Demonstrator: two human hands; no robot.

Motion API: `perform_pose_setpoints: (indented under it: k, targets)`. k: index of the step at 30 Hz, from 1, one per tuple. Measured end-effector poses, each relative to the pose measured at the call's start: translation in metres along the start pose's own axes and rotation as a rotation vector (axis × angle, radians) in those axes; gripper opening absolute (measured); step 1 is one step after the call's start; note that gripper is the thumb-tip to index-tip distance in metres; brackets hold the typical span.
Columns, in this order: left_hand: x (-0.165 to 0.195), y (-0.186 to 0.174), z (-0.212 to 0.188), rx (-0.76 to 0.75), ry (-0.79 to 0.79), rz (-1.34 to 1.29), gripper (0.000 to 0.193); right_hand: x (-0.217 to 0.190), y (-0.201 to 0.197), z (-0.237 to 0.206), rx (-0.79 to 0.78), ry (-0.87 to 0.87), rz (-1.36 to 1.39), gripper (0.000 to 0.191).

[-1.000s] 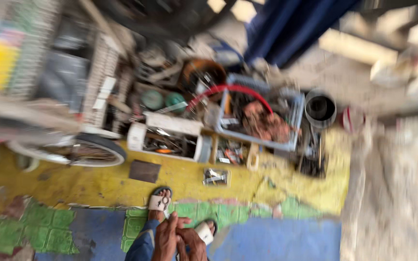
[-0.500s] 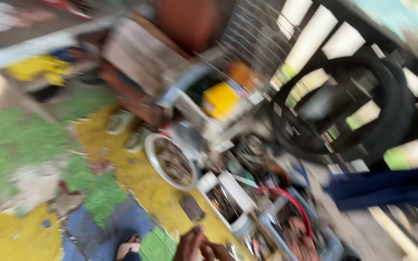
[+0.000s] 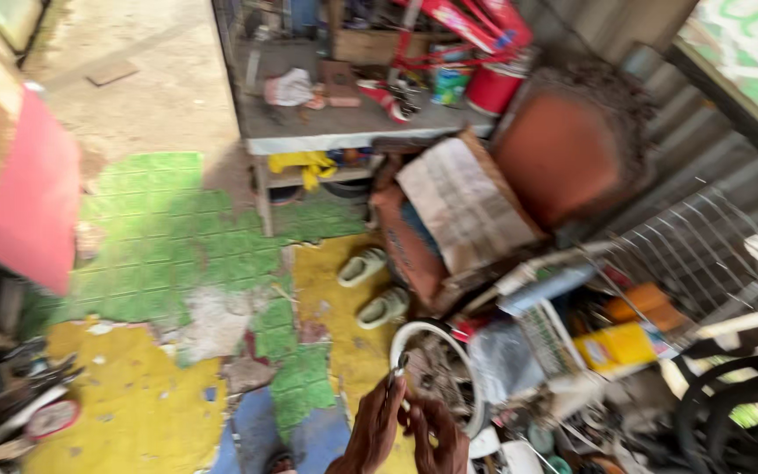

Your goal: The person picks a wrench from a cluttered tool pile, then works on the rear wheel of an upside-down red bicycle, using the wrench on the axle and brake-mount hardware at the wheel hub. The person repeatedly turns the wrench, repositions their hands, and spins the wheel to check its movement before continuing to work on the hub area.

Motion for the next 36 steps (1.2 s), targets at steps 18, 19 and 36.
perform_pose_setpoints:
  k: [18, 19, 36]
  targets:
    - [0.128, -0.187, 0.1, 0.221, 0.19, -0.047, 0.039, -0.135, 0.203, 0.161, -0.296, -0.284, 0.012, 0.027]
    - [0.126, -0.191, 0.104, 0.24, 0.181, -0.056, 0.038, -0.131, 0.206, 0.163, -0.325, -0.228, -0.006, 0.027]
    - [0.039, -0.068, 0.095, -0.314, -0.1, 0.331, 0.049, -0.046, 0.073, 0.07, 0.075, 0.123, -0.112, 0.023]
Point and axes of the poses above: each hand's wrist, its own z-axis towards the middle knuckle, its own y-axis out of the palm, x = y × z, the point moved 2 cm from there along z, towards the middle knuckle, and after that the axes turned 1 degree about -z, right-handed, at the moved point
